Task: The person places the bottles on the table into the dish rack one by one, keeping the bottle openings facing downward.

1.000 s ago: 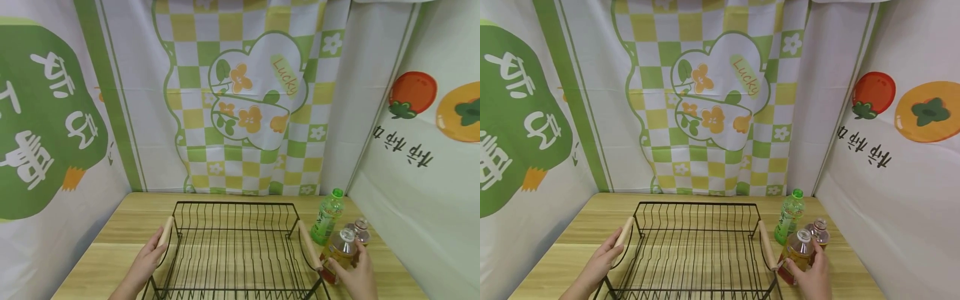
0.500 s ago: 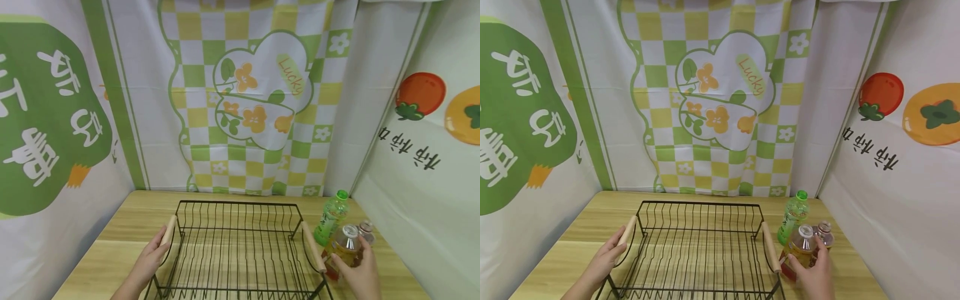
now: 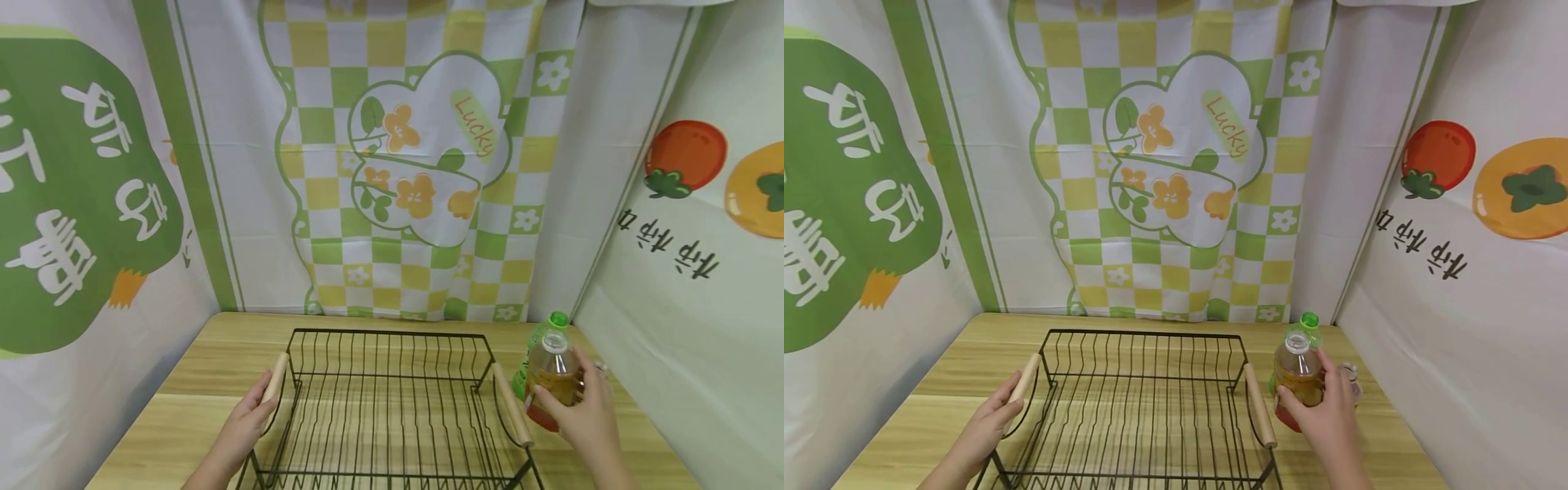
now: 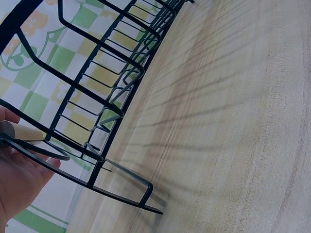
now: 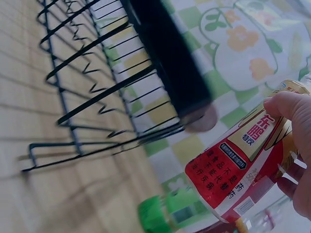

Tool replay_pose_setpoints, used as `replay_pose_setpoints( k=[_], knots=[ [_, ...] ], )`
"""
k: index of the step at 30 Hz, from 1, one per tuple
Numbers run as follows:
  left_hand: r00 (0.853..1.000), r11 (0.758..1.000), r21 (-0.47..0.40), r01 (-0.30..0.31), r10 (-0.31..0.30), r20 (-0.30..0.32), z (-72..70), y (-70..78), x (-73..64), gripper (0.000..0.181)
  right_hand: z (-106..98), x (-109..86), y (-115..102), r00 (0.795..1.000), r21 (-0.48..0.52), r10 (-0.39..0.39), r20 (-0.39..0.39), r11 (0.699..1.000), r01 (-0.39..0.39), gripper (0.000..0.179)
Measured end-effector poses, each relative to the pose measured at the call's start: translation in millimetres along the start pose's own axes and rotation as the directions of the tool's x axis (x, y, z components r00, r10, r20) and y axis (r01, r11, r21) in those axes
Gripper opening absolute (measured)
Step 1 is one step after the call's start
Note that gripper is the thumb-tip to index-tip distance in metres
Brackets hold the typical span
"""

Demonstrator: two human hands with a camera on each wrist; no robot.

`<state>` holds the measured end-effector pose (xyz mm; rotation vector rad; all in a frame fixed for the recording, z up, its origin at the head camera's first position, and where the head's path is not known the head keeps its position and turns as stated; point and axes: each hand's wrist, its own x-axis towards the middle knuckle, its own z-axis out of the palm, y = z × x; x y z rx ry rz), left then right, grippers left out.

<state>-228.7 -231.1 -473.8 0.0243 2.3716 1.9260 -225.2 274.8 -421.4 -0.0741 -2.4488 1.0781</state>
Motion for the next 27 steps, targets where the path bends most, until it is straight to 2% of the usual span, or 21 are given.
replay_pose_setpoints(
  k=[4, 7, 16, 20, 27],
  knots=[
    [1.000, 1.000, 0.005, -0.003, 0.003, 0.000, 0.0, -0.4, 0.3, 0.066, -3, 8.0, -16, 0.997, -0.023, -0.073, -0.033, 0.997, 0.072, 0.096],
    [1.000, 1.000, 0.010, 0.003, -0.003, -0.003, -0.2, 0.9, -0.3, 0.066, -5, 13.4, -29, 0.994, -0.038, -0.100, -0.034, 0.994, 0.099, 0.097],
    [1.000, 1.000, 0.008, 0.004, -0.004, -0.012, -0.1, 2.3, -1.2, 0.065, 1, 20.9, -59, 0.990, 0.031, -0.129, 0.062, 0.991, 0.127, 0.097],
    [1.000, 1.000, 0.007, 0.003, -0.003, -0.010, 0.3, 3.3, -0.9, 0.065, 10, 21.9, -69, 0.986, 0.040, -0.141, 0.095, 0.990, 0.137, 0.095],
    [1.000, 0.998, 0.062, -0.002, 0.003, -0.012, 0.0, 5.3, -1.0, 0.065, 32, 20.6, -80, 0.971, 0.031, -0.181, 0.158, 0.983, 0.179, 0.091]
  ],
)
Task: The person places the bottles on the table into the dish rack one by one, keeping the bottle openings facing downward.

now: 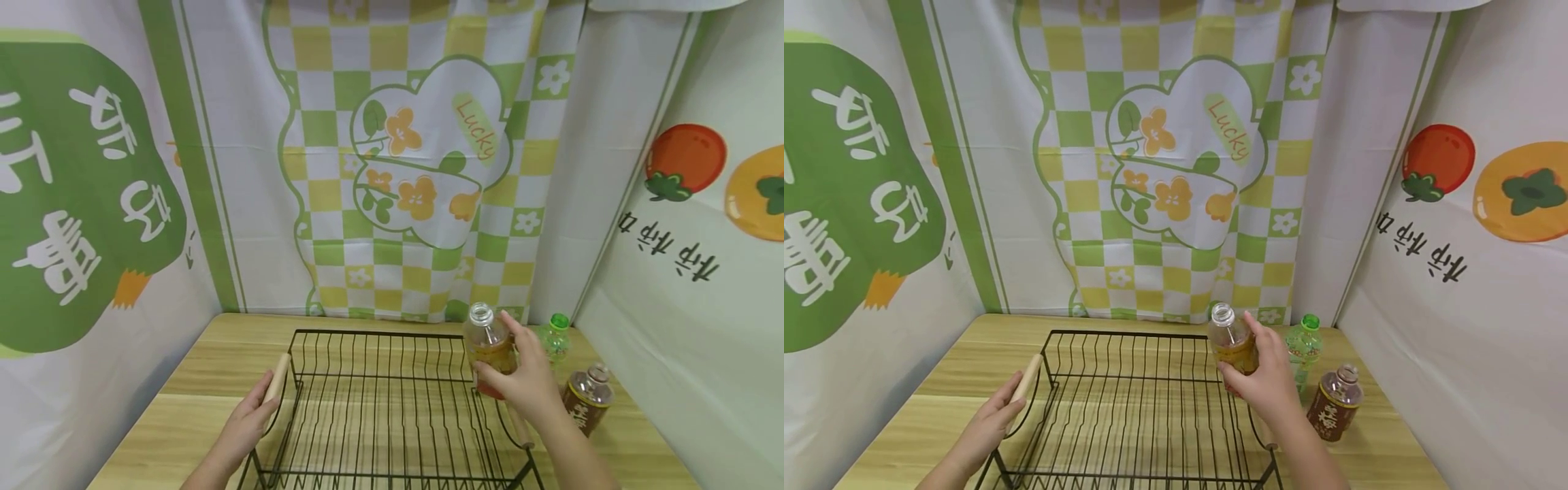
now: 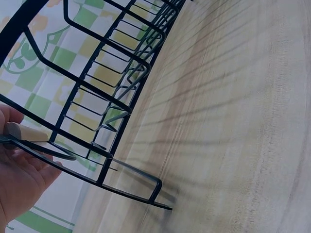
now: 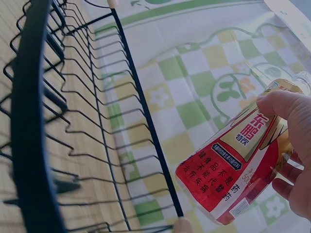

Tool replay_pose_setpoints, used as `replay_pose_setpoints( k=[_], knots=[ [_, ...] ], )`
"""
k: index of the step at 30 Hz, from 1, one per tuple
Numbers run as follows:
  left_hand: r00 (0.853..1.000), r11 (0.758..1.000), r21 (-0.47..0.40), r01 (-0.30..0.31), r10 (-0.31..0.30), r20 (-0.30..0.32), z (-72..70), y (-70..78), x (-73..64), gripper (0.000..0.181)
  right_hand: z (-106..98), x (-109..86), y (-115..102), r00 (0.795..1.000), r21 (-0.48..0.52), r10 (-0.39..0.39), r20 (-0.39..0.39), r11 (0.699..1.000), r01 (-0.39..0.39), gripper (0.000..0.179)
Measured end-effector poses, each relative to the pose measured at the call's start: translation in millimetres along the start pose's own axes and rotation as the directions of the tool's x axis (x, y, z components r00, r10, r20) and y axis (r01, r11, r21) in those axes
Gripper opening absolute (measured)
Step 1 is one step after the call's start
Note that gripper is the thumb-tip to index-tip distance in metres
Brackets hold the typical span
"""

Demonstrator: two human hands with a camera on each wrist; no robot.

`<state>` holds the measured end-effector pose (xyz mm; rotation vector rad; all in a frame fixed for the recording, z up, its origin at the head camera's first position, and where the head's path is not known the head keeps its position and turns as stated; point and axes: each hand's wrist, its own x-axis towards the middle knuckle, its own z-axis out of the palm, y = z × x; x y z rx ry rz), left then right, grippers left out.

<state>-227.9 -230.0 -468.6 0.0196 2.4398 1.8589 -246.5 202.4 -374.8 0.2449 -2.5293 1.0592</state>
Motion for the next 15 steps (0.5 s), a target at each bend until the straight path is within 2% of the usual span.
replay_pose_setpoints(
  k=[9, 15],
  knots=[
    [0.999, 0.998, 0.034, -0.053, 0.053, -0.005, -0.2, 5.0, -1.7, 0.067, 27, -1.9, -9, 0.998, 0.031, -0.026, 0.065, 0.999, 0.024, 0.088],
    [0.995, 0.990, 0.101, -0.100, 0.103, -0.019, 0.6, 22.3, -3.0, 0.072, 45, -3.2, -12, 0.995, 0.026, -0.045, 0.092, 0.999, 0.043, 0.089]
  ],
)
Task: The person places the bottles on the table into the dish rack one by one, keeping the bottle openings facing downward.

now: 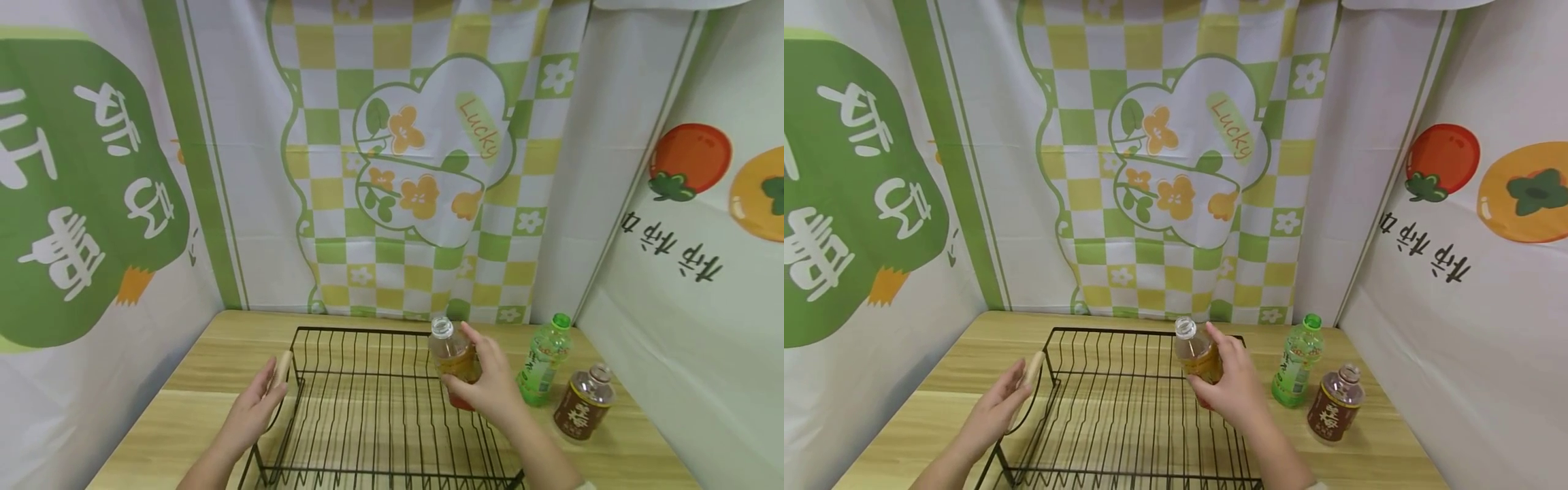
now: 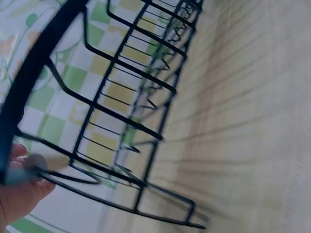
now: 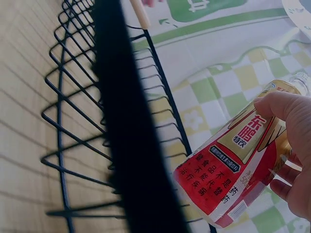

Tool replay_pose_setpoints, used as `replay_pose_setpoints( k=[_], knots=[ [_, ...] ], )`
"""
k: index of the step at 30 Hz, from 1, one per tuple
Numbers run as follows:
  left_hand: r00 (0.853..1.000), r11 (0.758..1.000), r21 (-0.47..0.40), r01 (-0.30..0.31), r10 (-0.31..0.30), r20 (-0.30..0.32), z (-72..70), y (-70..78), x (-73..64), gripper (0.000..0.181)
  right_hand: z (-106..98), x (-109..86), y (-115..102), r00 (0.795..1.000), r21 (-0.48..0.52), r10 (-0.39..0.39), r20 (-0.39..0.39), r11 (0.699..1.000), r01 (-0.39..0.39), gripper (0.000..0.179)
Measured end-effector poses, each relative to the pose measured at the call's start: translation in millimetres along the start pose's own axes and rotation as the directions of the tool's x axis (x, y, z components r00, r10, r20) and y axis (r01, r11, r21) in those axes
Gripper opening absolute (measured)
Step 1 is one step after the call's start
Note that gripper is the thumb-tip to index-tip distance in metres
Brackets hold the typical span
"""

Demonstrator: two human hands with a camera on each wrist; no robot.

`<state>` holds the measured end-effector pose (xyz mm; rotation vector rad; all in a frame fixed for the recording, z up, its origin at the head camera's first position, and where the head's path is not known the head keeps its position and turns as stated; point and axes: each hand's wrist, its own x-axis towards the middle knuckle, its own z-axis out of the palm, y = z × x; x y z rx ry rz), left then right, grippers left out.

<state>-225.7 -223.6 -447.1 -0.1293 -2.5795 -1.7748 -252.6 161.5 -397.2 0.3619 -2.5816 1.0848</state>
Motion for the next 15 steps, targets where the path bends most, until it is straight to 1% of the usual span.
replay_pose_setpoints(
  k=[3, 4, 7, 10, 15],
  knots=[
    [1.000, 1.000, 0.018, -0.018, 0.019, -0.010, 1.2, 12.5, 0.9, 0.073, 7, -0.8, -3, 1.000, -0.064, -0.010, 0.003, 0.998, 0.010, 0.088],
    [1.000, 1.000, 0.015, -0.025, 0.025, -0.006, 2.4, 16.3, 1.8, 0.073, 10, -1.1, -4, 1.000, -0.066, -0.010, 0.012, 0.998, 0.011, 0.088],
    [0.999, 0.999, 0.019, -0.037, 0.037, 0.015, 8.5, 27.8, 4.5, 0.074, 17, -2.8, -7, 0.999, -0.055, -0.020, 0.037, 0.998, 0.022, 0.087],
    [0.997, 0.999, 0.005, -0.052, 0.052, 0.051, 17.3, 38.1, 8.0, 0.076, 24, -4.2, -9, 0.997, 0.005, -0.035, 0.069, 0.999, 0.035, 0.086],
    [0.993, 0.996, -0.061, -0.061, 0.067, 0.100, 35.0, 53.5, 12.1, 0.080, 36, -5.8, -12, 0.993, -0.022, -0.089, 0.077, 0.996, 0.091, 0.085]
  ],
)
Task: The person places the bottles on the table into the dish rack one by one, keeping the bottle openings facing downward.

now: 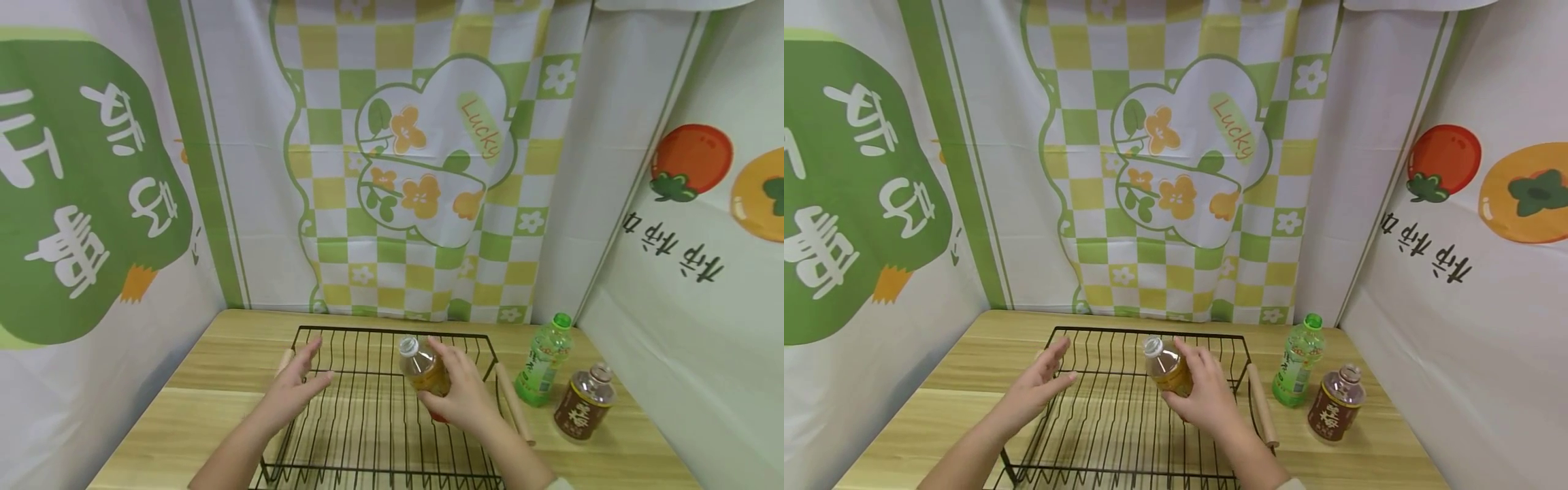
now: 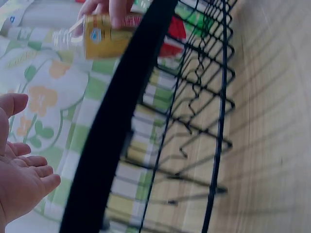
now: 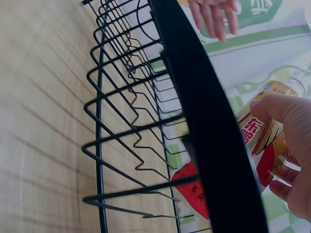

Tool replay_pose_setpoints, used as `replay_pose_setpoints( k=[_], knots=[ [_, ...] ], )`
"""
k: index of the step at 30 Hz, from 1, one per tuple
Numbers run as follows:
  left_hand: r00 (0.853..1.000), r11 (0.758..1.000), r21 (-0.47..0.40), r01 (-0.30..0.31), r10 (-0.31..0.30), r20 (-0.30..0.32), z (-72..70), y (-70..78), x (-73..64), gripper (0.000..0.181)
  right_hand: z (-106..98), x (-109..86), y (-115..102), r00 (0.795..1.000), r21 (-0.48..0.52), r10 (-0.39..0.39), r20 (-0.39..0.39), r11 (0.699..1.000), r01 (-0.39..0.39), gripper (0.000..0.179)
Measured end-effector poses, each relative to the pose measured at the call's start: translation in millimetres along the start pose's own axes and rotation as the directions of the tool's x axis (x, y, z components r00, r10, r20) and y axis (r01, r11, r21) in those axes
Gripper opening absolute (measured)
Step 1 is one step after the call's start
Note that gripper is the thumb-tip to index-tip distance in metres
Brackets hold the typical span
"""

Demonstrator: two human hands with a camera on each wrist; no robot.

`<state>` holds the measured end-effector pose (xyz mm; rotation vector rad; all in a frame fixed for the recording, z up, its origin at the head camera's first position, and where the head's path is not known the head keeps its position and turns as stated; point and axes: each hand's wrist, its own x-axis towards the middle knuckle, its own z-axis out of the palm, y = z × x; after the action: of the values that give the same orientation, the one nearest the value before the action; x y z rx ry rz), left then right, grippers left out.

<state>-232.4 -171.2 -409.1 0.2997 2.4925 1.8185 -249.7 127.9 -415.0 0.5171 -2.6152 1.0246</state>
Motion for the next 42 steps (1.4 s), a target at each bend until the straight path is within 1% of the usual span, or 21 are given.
replay_pose_setpoints(
  k=[4, 8, 13, 16, 21, 25, 29, 33, 38, 42],
  knots=[
    [0.999, 1.000, -0.027, -0.004, 0.005, 0.037, 17.0, 8.9, 5.4, 0.083, 6, -0.4, -3, 0.999, -0.001, -0.014, 0.033, 1.000, 0.014, 0.084],
    [0.994, 0.999, -0.012, -0.041, 0.042, 0.099, 34.3, 15.2, 12.3, 0.088, 10, -1.8, -7, 0.997, 0.006, -0.022, 0.075, 1.000, 0.022, 0.084],
    [0.973, 0.994, 0.000, -0.112, 0.110, 0.202, 50.4, 18.3, 21.1, 0.092, 14, -2.5, -11, 0.990, -0.010, -0.071, 0.124, 0.997, 0.073, 0.083],
    [0.962, 0.992, -0.023, -0.126, 0.128, 0.241, 55.2, 18.4, 24.4, 0.088, 16, -3.3, -12, 0.983, -0.027, -0.102, 0.154, 0.994, 0.108, 0.083],
    [0.959, 0.992, -0.066, -0.106, 0.119, 0.256, 58.2, 16.7, 28.5, 0.080, 16, -3.5, -16, 0.973, -0.053, -0.129, 0.191, 0.989, 0.141, 0.082],
    [0.959, 0.993, -0.063, -0.102, 0.115, 0.258, 59.0, 15.3, 31.0, 0.078, 18, -3.6, -18, 0.969, -0.073, -0.148, 0.195, 0.984, 0.165, 0.083],
    [0.956, 0.992, -0.051, -0.113, 0.123, 0.267, 59.0, 15.1, 31.7, 0.070, 20, -4.5, -19, 0.968, -0.092, -0.149, 0.202, 0.981, 0.170, 0.084],
    [0.958, 0.992, -0.035, -0.118, 0.123, 0.257, 58.2, 15.6, 31.4, 0.063, 21, -4.9, -19, 0.965, -0.087, -0.144, 0.221, 0.982, 0.167, 0.085],
    [0.963, 0.993, -0.021, -0.115, 0.117, 0.243, 56.3, 14.9, 30.4, 0.063, 23, -5.2, -20, 0.962, -0.083, -0.151, 0.226, 0.981, 0.173, 0.085],
    [0.962, 0.992, -0.042, -0.120, 0.127, 0.242, 55.1, 12.8, 30.1, 0.064, 23, -5.4, -20, 0.963, -0.078, -0.156, 0.219, 0.981, 0.177, 0.084]
  ],
)
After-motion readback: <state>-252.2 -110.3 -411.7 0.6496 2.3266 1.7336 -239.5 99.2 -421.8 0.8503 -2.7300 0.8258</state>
